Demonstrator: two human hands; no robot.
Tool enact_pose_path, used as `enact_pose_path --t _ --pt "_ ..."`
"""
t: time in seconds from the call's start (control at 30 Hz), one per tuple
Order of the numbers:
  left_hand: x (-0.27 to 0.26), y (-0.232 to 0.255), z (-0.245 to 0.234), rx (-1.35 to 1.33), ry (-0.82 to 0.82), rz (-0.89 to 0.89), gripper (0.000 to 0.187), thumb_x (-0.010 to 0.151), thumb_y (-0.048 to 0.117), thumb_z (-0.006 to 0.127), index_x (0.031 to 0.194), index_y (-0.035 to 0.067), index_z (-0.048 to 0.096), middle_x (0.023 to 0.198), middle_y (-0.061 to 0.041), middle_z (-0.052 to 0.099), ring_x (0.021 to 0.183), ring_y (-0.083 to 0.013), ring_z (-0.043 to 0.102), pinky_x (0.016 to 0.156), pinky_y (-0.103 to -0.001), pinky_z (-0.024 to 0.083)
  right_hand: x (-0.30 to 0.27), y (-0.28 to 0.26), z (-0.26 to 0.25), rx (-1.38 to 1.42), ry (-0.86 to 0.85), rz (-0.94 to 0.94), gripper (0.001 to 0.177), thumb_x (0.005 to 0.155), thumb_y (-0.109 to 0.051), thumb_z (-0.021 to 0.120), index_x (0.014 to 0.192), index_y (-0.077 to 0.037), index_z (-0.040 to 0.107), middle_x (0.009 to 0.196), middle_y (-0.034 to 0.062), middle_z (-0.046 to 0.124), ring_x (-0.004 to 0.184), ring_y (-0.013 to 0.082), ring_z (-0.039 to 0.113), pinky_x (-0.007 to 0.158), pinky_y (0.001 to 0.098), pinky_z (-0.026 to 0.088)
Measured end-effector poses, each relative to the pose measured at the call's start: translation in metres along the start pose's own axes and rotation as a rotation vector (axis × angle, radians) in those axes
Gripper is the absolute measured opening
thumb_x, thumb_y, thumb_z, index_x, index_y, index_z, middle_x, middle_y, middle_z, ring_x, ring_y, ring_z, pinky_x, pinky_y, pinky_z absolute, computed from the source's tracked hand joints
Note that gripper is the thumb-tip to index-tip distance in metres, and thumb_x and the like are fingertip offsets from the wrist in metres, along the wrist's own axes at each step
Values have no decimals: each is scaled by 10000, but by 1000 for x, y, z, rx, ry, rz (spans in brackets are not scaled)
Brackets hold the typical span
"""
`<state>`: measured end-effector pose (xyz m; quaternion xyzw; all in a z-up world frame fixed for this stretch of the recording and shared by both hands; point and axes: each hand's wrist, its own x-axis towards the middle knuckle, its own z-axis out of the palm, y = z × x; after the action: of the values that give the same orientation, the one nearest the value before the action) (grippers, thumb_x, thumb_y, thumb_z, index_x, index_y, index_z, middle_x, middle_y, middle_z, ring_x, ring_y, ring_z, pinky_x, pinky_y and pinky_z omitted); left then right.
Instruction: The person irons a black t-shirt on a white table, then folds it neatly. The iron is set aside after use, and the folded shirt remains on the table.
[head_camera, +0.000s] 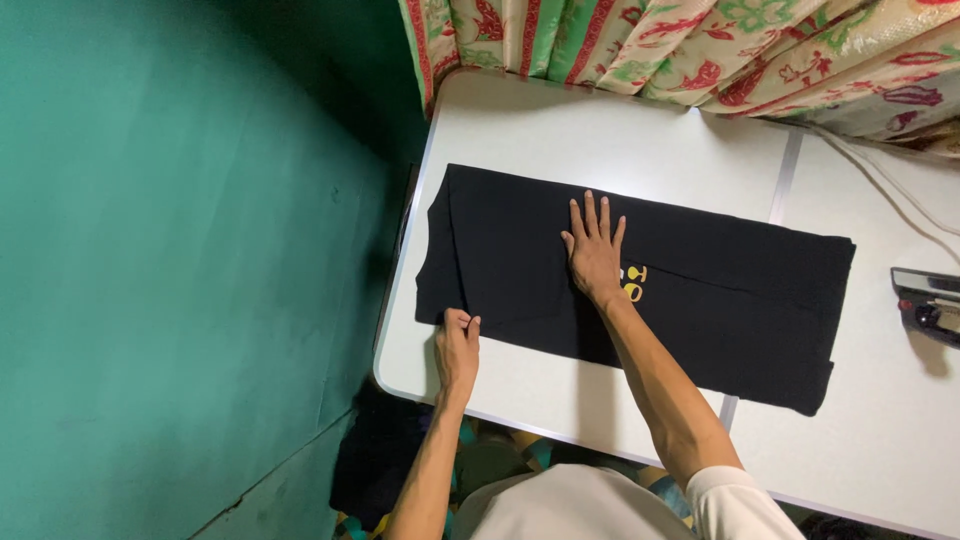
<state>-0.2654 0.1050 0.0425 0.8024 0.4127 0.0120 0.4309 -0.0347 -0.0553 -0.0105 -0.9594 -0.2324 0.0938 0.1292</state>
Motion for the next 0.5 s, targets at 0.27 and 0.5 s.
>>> enact_pose_path --t 0.27,0.5 --pt "-7 8 -14 158 71 107 185 914 222 715 976 141 560 825 -92 698 808 -348 717 708 -431 551 2 0 -2 -8 -28 14 580 1120 -469 266 1658 -288 144 1739 -2 22 1588 281 -20 1258 602 8" --pt "12 23 60 210 0 739 266 884 292 733 1093 173 620 921 -28 558 935 -275 549 747 -411 438 2 2 2 0 -8 8 575 1121 -464 269 1655 -286 154 1738 0 32 1589 279 -13 1260 601 0"
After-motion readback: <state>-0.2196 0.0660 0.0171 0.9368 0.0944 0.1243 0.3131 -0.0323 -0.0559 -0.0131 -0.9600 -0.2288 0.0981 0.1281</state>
